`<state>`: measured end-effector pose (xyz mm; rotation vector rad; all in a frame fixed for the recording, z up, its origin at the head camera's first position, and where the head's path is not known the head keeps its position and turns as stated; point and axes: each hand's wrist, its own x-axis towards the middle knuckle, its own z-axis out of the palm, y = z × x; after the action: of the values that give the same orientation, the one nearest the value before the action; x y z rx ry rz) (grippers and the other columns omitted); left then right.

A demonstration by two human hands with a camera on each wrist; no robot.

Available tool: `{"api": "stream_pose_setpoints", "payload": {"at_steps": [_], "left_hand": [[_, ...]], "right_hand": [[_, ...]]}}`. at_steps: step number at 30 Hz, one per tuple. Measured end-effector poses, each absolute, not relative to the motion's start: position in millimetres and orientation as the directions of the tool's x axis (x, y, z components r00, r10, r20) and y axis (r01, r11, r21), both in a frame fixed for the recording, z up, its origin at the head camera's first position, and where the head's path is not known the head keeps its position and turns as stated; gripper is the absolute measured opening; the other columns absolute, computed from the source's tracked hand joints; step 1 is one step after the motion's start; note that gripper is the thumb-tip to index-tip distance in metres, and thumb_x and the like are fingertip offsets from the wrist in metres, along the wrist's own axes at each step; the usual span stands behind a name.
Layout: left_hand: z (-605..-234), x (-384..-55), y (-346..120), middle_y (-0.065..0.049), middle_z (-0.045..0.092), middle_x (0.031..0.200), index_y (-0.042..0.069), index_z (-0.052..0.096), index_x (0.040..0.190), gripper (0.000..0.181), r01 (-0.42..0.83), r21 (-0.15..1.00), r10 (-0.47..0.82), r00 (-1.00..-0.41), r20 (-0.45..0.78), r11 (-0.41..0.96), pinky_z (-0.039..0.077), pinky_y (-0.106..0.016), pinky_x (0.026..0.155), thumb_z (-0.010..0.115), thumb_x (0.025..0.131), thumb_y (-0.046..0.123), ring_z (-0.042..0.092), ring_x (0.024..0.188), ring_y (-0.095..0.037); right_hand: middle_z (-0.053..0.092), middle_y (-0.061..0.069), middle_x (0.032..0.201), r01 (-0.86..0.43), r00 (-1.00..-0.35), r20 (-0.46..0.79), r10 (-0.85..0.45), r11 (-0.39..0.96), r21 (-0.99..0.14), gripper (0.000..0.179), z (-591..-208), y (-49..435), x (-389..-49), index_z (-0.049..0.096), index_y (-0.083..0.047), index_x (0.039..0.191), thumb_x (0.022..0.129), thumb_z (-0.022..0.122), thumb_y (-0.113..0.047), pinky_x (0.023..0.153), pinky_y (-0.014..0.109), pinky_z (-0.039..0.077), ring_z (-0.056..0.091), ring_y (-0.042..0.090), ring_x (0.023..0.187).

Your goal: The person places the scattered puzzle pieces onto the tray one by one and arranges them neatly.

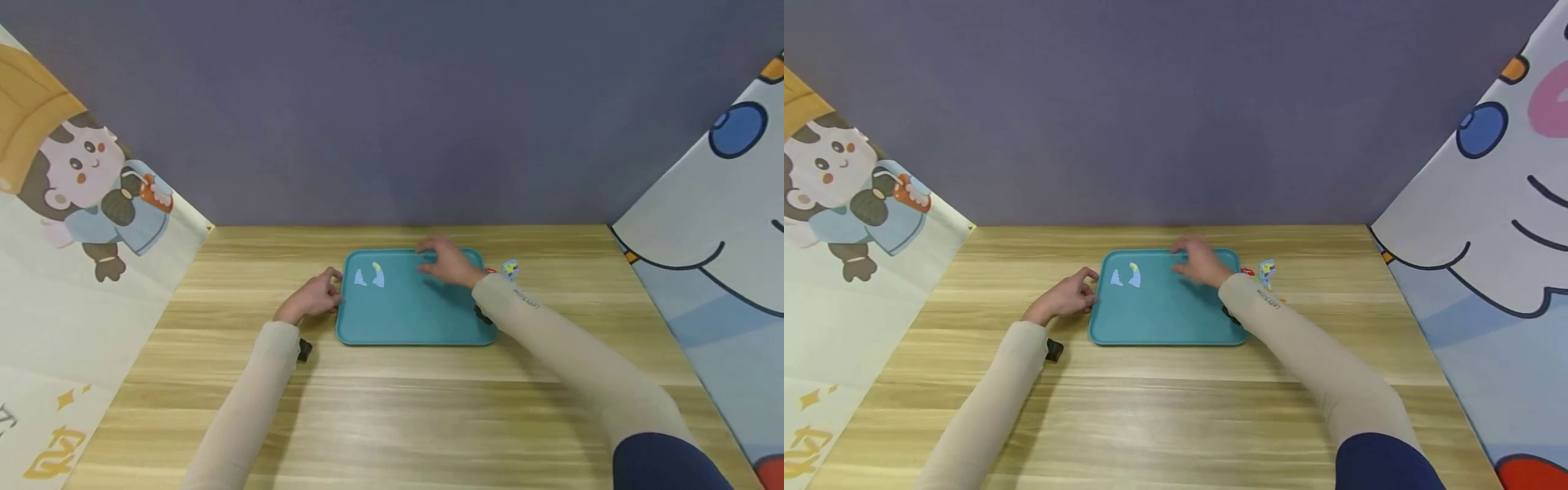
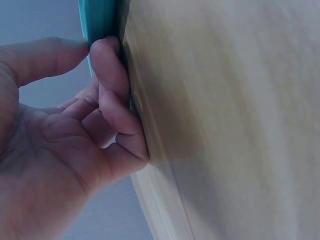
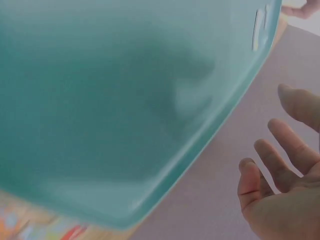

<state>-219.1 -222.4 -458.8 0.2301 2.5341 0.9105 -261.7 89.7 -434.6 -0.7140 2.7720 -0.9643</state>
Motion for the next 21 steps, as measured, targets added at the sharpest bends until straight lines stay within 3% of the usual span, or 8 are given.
{"api": "stream_pose_setpoints", "payload": {"at_steps": [21], "left_hand": [[-457,-219,-222,-0.011,0.063,0.091,0.005,0.035,0.132,0.045,0.031,0.625,0.309,-0.887,-0.343,0.78,0.045,-0.036,0.07,0.057,0.093,0.013,0.061,0.073,-0.019]], "right_hand": [[0.048,0.019,0.134,-0.342,-0.919,0.052,-0.391,0.723,-0.601,0.036,-430,200,-246,0.058,0.0,0.124,0.089,0.064,-0.002,0.103,0.052,0.026,0.032,0.039,0.129]]}}
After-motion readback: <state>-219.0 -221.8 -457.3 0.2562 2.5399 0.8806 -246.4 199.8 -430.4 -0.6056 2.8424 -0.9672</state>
